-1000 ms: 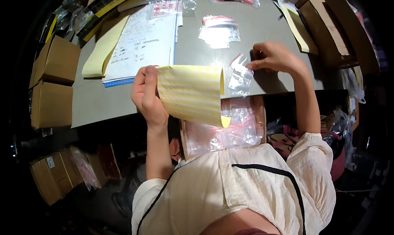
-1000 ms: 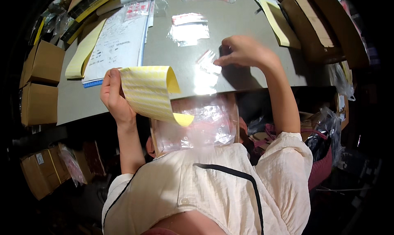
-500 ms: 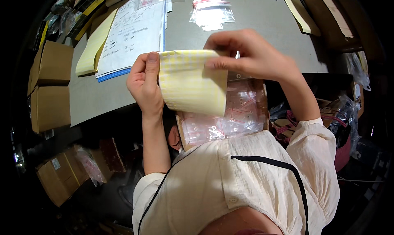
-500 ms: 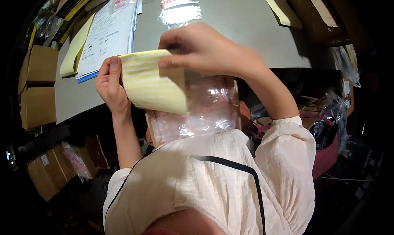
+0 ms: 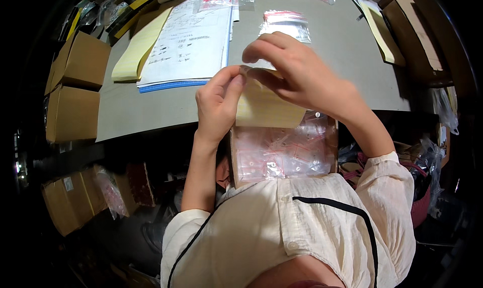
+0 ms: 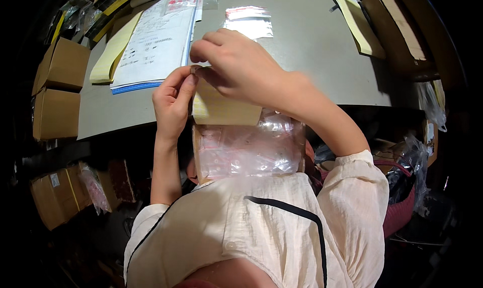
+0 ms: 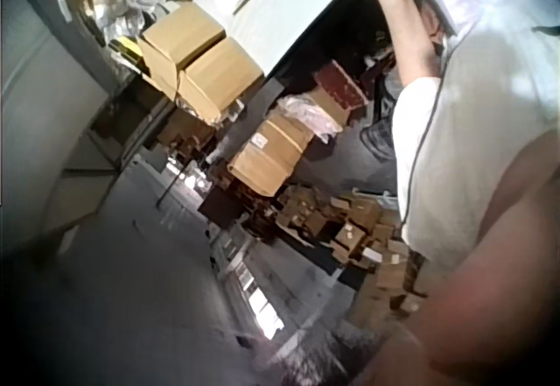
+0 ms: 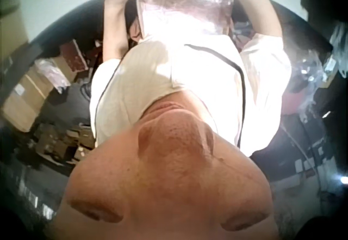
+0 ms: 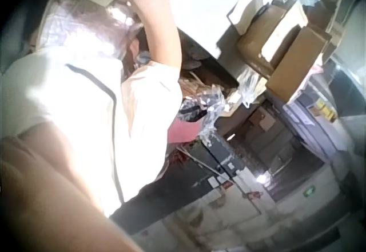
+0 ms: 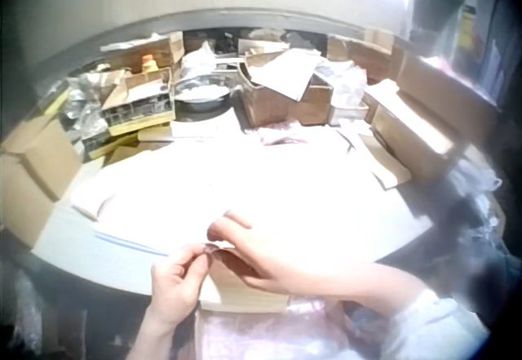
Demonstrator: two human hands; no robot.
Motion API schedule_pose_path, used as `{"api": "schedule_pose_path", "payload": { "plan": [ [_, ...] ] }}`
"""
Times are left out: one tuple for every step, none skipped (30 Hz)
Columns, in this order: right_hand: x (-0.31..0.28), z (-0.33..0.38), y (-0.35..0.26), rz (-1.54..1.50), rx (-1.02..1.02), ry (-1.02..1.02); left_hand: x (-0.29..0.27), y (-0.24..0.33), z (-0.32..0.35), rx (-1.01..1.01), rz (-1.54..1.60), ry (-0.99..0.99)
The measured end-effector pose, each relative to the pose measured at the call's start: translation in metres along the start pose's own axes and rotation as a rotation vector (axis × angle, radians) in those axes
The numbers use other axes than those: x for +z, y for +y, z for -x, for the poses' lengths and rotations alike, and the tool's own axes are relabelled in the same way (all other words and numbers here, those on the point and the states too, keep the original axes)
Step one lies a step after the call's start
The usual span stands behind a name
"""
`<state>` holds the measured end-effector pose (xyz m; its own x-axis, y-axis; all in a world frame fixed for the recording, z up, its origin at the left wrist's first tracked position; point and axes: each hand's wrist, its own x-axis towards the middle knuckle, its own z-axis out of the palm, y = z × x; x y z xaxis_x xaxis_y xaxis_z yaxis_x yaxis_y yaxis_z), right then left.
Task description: The person peels individual labels from a yellow roll and applies them to small clear plastic bags. The person handles the bags one at a time, placing them on the table and smoothing the label onto the surface. The task is performed by hand without the use of additional tools.
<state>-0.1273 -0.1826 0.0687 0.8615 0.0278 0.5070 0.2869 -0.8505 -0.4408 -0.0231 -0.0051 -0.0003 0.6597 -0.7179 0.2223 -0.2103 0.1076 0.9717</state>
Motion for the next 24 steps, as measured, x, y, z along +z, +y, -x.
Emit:
{"api": "schedule_pose_path", "payload": {
  "plan": [
    [0.004,-0.004,0.0,0.043,-0.033,-0.009,0.0,0.0,0.0,0.004,-0.013,-0.008],
    [0.008,-0.007,0.0,0.087,-0.065,-0.018,-0.001,0.0,0.0,0.008,-0.025,-0.017],
    [0.01,-0.009,0.001,0.1,-0.082,-0.023,-0.004,0.0,0.0,0.002,-0.058,-0.047],
    [0.01,-0.01,0.002,0.107,-0.08,-0.028,-0.005,-0.001,0.001,-0.01,-0.029,-0.039],
    [0.01,-0.011,0.003,0.115,-0.076,-0.033,-0.004,-0.002,0.0,-0.022,0.0,-0.032],
    [0.011,-0.011,0.003,0.124,-0.071,-0.038,-0.004,-0.003,0.0,-0.035,0.03,-0.027],
    [0.011,-0.01,0.004,0.16,-0.103,-0.02,-0.004,-0.003,-0.001,-0.055,0.072,-0.018],
    [0.013,-0.01,0.003,0.196,-0.134,-0.001,-0.004,-0.003,-0.002,-0.076,0.114,-0.009],
    [0.014,-0.01,0.003,0.233,-0.165,0.017,-0.005,-0.004,-0.003,-0.097,0.155,-0.002],
    [0.015,-0.01,0.004,0.291,-0.215,0.033,-0.005,-0.004,-0.004,-0.096,0.202,-0.006],
    [0.016,-0.011,0.005,0.348,-0.265,0.049,-0.006,-0.004,-0.006,-0.095,0.249,-0.01],
    [0.017,-0.01,0.005,0.405,-0.316,0.065,-0.007,-0.004,-0.007,-0.095,0.296,-0.013],
    [0.018,-0.008,0.006,0.463,-0.345,0.016,-0.008,-0.003,-0.009,-0.092,0.32,-0.034],
    [0.019,-0.007,0.007,0.472,-0.382,0.029,-0.009,-0.004,-0.009,-0.087,0.316,-0.045],
    [0.021,-0.008,0.009,0.48,-0.42,0.041,-0.011,-0.005,-0.009,-0.081,0.312,-0.054],
    [0.022,-0.008,0.01,0.484,-0.463,0.053,-0.012,-0.006,-0.009,-0.076,0.306,-0.059],
    [0.021,-0.008,0.012,0.449,-0.449,0.041,-0.011,-0.004,-0.008,-0.082,0.319,-0.055],
    [0.02,-0.009,0.013,0.415,-0.436,0.029,-0.01,-0.003,-0.009,-0.09,0.328,-0.041],
    [0.019,-0.01,0.015,0.379,-0.422,0.019,-0.009,-0.003,-0.009,-0.099,0.335,-0.026],
    [0.017,-0.01,0.017,0.332,-0.39,0.038,-0.008,-0.004,-0.01,-0.108,0.341,-0.011],
    [0.015,-0.011,0.02,0.286,-0.357,0.057,-0.007,-0.005,-0.01,-0.119,0.342,0.009],
    [0.013,-0.01,0.025,0.239,-0.324,0.076,-0.007,-0.007,-0.011,-0.131,0.342,0.029],
    [0.008,-0.01,0.038,0.204,-0.319,0.092,-0.008,-0.007,-0.011,-0.142,0.339,0.049],
    [-0.001,-0.004,0.042,0.122,-0.147,0.062,-0.007,-0.006,-0.01,-0.122,0.324,0.06]
  ]
}}
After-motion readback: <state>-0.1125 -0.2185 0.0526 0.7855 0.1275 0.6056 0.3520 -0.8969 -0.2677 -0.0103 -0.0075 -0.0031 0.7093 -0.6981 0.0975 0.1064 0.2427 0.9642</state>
